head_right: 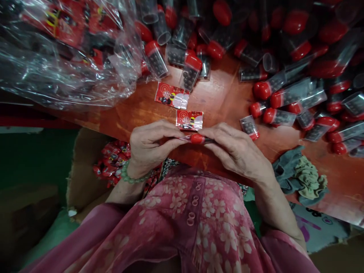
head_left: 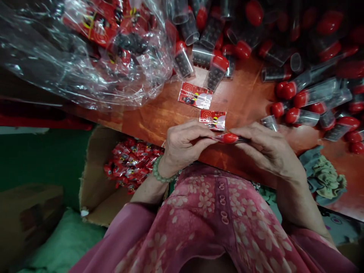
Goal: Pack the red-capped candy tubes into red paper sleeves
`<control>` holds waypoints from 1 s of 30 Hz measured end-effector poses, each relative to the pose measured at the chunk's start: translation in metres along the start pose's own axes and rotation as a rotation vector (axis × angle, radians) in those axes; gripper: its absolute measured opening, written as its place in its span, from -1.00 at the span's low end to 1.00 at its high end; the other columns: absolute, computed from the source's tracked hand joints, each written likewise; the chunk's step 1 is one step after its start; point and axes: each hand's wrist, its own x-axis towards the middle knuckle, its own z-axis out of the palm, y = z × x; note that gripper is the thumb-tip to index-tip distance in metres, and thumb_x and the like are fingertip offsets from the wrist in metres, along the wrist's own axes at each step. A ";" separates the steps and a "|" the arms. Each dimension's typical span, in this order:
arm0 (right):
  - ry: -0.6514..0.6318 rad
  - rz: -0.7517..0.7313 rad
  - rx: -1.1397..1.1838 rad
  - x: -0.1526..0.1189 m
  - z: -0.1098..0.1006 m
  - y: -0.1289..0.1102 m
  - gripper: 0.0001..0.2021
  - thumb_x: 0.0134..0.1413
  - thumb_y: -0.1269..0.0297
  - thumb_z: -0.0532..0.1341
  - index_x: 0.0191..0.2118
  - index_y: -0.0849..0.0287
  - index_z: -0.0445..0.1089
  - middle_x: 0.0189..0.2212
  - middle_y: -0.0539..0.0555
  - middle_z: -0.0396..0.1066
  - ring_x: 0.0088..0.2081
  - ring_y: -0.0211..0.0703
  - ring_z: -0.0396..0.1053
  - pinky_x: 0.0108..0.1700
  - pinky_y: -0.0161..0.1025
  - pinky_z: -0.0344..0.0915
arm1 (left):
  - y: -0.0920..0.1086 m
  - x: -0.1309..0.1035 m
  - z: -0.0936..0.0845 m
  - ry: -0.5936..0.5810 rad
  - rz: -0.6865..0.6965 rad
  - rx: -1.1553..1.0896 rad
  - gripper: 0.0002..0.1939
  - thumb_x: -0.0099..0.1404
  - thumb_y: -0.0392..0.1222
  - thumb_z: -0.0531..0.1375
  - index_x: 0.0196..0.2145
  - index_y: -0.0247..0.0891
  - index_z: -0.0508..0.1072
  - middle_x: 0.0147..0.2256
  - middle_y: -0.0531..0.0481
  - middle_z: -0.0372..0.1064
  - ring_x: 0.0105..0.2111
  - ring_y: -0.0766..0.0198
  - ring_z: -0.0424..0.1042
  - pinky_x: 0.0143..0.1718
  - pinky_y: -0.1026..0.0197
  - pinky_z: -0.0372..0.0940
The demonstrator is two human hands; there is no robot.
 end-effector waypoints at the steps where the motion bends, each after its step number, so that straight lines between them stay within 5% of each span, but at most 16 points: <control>1: -0.024 0.000 -0.012 0.001 -0.001 -0.001 -0.68 0.41 0.21 0.16 0.18 -0.01 0.46 -0.12 0.10 0.59 -0.16 -0.09 0.55 -0.08 -0.13 0.50 | 0.000 -0.001 0.000 -0.013 0.007 0.004 -0.93 0.28 -0.23 0.38 -0.35 -0.26 0.62 -0.38 0.00 0.62 -0.38 0.36 0.57 -0.29 0.32 0.46; 7: -0.139 -0.008 -0.044 0.003 -0.003 -0.005 -0.67 0.41 0.23 0.15 0.18 0.01 0.48 -0.19 0.09 0.56 -0.22 -0.13 0.54 -0.12 -0.21 0.49 | -0.003 -0.006 0.004 -0.092 -0.005 -0.016 -0.91 0.31 -0.26 0.35 -0.37 -0.29 0.59 -0.40 0.00 0.60 -0.39 0.37 0.56 -0.30 0.33 0.44; 18: -0.301 0.119 0.283 0.011 -0.008 0.016 -0.67 0.34 0.16 0.22 0.14 0.00 0.53 -0.15 0.07 0.61 -0.19 -0.15 0.55 -0.15 -0.23 0.48 | -0.006 -0.010 0.009 -0.174 -0.278 -0.199 -0.91 0.25 -0.24 0.38 -0.40 -0.28 0.62 -0.41 -0.01 0.61 -0.44 0.37 0.52 -0.33 0.32 0.40; 30: -0.443 0.113 0.454 0.026 -0.011 0.038 -0.65 0.31 0.11 0.26 0.13 0.04 0.54 -0.10 0.08 0.61 -0.15 -0.15 0.57 -0.08 -0.18 0.51 | -0.011 -0.007 0.008 -0.206 -0.332 -0.263 -0.94 0.23 -0.30 0.39 -0.41 -0.30 0.62 -0.41 -0.01 0.61 -0.43 0.36 0.54 -0.33 0.33 0.40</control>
